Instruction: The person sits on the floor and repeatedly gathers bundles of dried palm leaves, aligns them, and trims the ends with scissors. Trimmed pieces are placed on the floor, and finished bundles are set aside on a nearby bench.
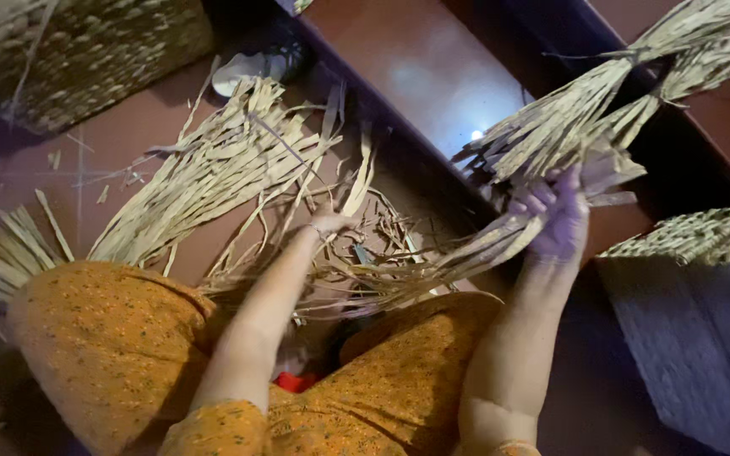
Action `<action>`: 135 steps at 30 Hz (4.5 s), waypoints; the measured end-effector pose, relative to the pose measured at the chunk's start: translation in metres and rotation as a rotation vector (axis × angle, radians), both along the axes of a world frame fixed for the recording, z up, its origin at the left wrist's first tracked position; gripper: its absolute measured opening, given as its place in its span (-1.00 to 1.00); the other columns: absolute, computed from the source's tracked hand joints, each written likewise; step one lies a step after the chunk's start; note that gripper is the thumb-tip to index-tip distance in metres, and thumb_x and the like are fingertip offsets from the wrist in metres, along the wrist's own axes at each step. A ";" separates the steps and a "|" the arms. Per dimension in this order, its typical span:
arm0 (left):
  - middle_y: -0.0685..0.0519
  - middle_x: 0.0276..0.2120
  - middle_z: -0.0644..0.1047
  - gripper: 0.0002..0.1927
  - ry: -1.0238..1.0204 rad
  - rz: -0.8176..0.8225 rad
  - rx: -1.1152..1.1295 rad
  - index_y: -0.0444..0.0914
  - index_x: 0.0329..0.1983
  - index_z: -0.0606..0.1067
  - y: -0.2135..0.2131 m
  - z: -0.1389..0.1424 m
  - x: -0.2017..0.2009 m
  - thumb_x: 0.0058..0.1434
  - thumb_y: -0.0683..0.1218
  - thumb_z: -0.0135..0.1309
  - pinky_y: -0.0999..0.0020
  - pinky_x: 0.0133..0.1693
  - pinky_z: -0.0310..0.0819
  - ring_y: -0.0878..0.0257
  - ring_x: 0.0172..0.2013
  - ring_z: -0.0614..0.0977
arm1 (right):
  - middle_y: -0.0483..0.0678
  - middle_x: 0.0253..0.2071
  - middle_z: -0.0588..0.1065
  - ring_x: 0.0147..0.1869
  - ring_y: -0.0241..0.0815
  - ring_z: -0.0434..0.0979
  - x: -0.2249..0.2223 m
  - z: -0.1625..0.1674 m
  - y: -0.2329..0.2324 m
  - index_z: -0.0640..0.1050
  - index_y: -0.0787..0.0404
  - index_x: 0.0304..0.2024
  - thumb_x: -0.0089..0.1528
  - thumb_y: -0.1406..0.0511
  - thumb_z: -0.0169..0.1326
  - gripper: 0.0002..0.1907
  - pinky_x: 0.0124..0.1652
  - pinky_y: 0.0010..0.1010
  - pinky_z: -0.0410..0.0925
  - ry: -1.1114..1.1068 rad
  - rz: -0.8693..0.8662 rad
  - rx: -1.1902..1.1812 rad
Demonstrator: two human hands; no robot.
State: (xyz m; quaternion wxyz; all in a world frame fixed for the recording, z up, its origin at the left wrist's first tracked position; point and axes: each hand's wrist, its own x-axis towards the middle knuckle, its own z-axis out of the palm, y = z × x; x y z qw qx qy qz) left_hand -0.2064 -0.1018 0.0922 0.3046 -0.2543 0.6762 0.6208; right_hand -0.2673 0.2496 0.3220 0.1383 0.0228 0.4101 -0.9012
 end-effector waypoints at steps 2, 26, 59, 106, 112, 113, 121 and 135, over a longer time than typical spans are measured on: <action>0.00 -0.48 0.56 -0.59 0.129 0.019 0.066 -0.43 0.07 0.49 -0.008 0.020 0.000 0.23 -0.13 0.29 0.43 -0.49 0.49 0.33 -0.56 0.53 | -0.23 -0.51 0.36 -0.42 -0.29 0.36 0.000 -0.001 -0.011 0.52 0.10 -0.19 0.23 0.09 0.35 -0.67 -0.35 -0.34 0.35 -0.005 -0.040 0.040; 0.25 -0.62 0.28 -0.61 0.749 0.056 0.071 -0.19 -0.34 0.47 -0.021 0.046 0.056 0.46 0.17 -0.04 0.45 -0.54 0.12 0.44 -0.58 0.24 | 0.26 0.31 0.40 0.32 0.24 0.44 0.003 0.011 -0.121 0.27 0.20 0.42 0.33 0.03 0.02 -0.31 0.14 0.23 0.45 0.219 0.064 -0.055; -0.38 -0.04 0.55 -0.32 0.340 -0.743 -0.533 -0.03 0.55 0.04 -0.018 0.125 0.073 0.45 0.30 -0.38 -0.02 0.09 0.45 -0.18 -0.01 0.63 | 0.09 -0.18 0.61 -0.10 0.05 0.67 0.015 0.010 -0.127 0.53 0.30 0.02 0.15 0.20 0.23 -0.55 0.03 0.03 0.54 0.104 -0.098 0.196; 0.20 -0.31 0.61 -0.60 0.655 0.053 0.044 -0.10 0.26 0.52 -0.014 0.113 0.042 0.38 0.01 0.05 0.56 -0.51 0.29 0.51 -0.53 0.40 | 0.27 0.05 0.56 0.01 0.14 0.66 -0.018 -0.032 -0.097 0.38 0.34 0.09 0.28 0.22 0.04 -0.59 -0.10 0.11 0.54 -0.258 -0.018 0.283; 0.11 0.02 0.66 -0.59 0.679 -0.067 0.085 -0.14 0.24 0.52 -0.012 0.126 0.068 0.32 -0.05 0.03 0.51 -0.24 0.56 0.44 -0.26 0.62 | 0.40 0.23 0.41 0.13 0.31 0.58 -0.022 -0.041 -0.093 0.17 0.41 0.30 0.29 0.17 0.04 -0.33 0.02 0.24 0.50 -0.164 -0.065 0.083; 0.08 0.04 0.65 -0.60 0.684 -0.078 0.076 -0.15 0.23 0.52 -0.015 0.123 0.071 0.33 -0.06 0.04 0.50 -0.13 0.57 0.43 -0.16 0.65 | 0.40 0.25 0.41 0.16 0.35 0.58 -0.020 -0.038 -0.093 0.12 0.43 0.30 0.29 0.16 0.04 -0.31 0.04 0.22 0.49 -0.136 -0.080 0.022; 0.06 0.00 0.67 -0.63 0.628 -0.111 -0.028 -0.19 0.17 0.57 -0.050 0.086 0.071 0.30 -0.07 0.08 0.41 -0.01 0.57 0.33 -0.07 0.67 | 0.39 0.22 0.40 0.19 0.33 0.55 -0.009 -0.018 -0.099 0.08 0.38 0.40 0.27 0.18 0.15 -0.20 0.13 0.13 0.44 -0.050 -0.213 0.000; 0.05 -0.03 0.69 -0.66 0.659 -0.246 -0.183 -0.21 0.04 0.63 -0.064 0.071 0.066 0.27 0.01 0.14 0.30 0.05 0.54 0.27 -0.01 0.67 | 0.02 -0.20 0.56 -0.04 0.03 0.62 0.000 -0.014 -0.093 0.51 0.26 0.11 0.23 0.17 0.27 -0.52 0.12 0.07 0.50 0.047 -0.146 0.018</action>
